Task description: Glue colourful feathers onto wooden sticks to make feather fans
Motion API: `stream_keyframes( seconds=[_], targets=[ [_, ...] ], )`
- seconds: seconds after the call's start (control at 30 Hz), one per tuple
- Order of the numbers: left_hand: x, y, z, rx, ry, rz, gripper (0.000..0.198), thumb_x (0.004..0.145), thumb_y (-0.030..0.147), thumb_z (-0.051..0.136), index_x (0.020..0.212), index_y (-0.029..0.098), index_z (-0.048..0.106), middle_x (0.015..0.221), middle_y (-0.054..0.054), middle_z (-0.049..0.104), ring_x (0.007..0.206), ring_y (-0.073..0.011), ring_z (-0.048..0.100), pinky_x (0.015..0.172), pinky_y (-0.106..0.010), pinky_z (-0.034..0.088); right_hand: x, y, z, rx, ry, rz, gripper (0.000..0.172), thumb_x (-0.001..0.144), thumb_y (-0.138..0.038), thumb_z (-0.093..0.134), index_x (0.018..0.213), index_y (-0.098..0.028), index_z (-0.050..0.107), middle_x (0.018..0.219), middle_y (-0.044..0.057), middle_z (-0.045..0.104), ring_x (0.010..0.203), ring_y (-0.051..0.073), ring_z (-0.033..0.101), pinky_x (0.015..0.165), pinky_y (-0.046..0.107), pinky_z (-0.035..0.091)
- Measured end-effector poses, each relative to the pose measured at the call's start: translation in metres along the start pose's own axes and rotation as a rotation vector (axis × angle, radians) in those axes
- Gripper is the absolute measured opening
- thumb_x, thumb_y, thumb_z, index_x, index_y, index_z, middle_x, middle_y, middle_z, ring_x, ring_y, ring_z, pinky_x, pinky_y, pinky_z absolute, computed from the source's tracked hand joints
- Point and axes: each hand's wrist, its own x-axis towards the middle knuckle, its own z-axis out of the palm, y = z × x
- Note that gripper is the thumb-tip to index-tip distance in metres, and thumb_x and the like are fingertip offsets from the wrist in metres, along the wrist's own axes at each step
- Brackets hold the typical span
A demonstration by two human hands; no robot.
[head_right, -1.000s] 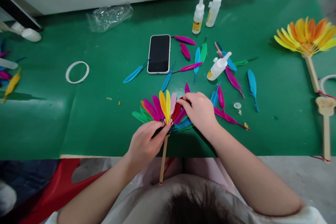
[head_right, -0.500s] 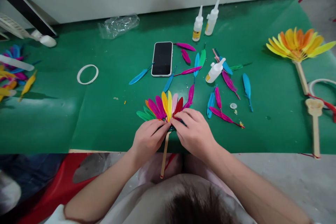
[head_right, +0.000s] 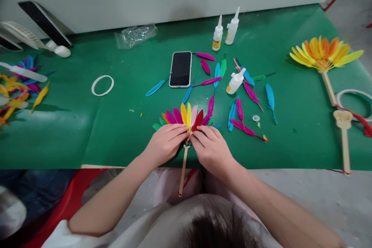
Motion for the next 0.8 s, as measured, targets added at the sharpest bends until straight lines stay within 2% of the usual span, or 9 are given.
stream_keyframes(
  seconds=[0.3, 0.53, 0.8],
  targets=[
    [-0.003, -0.002, 0.003, 0.0, -0.015, 0.036, 0.024, 0.084, 0.01, 0.047, 0.102, 0.009, 0.063, 0.106, -0.011, 0.067, 0.101, -0.0219, 0.06, 0.082, -0.037, 0.051, 0.003, -0.013, -0.001, -0.107, -0.066, 0.068, 0.025, 0.082, -0.015, 0.05, 0.103, -0.013, 0.064, 0.102, 0.005, 0.067, 0.105, 0.025, 0.05, 0.088, 0.039, 0.037],
    [-0.001, -0.002, 0.003, 0.015, -0.001, 0.052, 0.024, 0.083, 0.01, 0.047, 0.1, 0.008, 0.064, 0.103, -0.012, 0.067, 0.099, -0.0214, 0.06, 0.086, -0.039, 0.051, 0.002, -0.022, -0.003, -0.158, -0.111, 0.063, 0.029, 0.083, -0.015, 0.048, 0.108, -0.011, 0.062, 0.113, 0.009, 0.063, 0.113, 0.026, 0.046, 0.096, 0.043, 0.032],
    [-0.003, 0.001, 0.004, -0.01, 0.034, 0.037, 0.024, 0.083, 0.009, 0.046, 0.099, 0.011, 0.064, 0.103, -0.012, 0.067, 0.101, -0.0205, 0.06, 0.086, -0.039, 0.051, -0.001, -0.024, 0.002, -0.138, -0.06, 0.102, 0.029, 0.081, -0.015, 0.05, 0.107, -0.013, 0.064, 0.111, 0.008, 0.065, 0.109, 0.025, 0.051, 0.098, 0.045, 0.032]
  ],
)
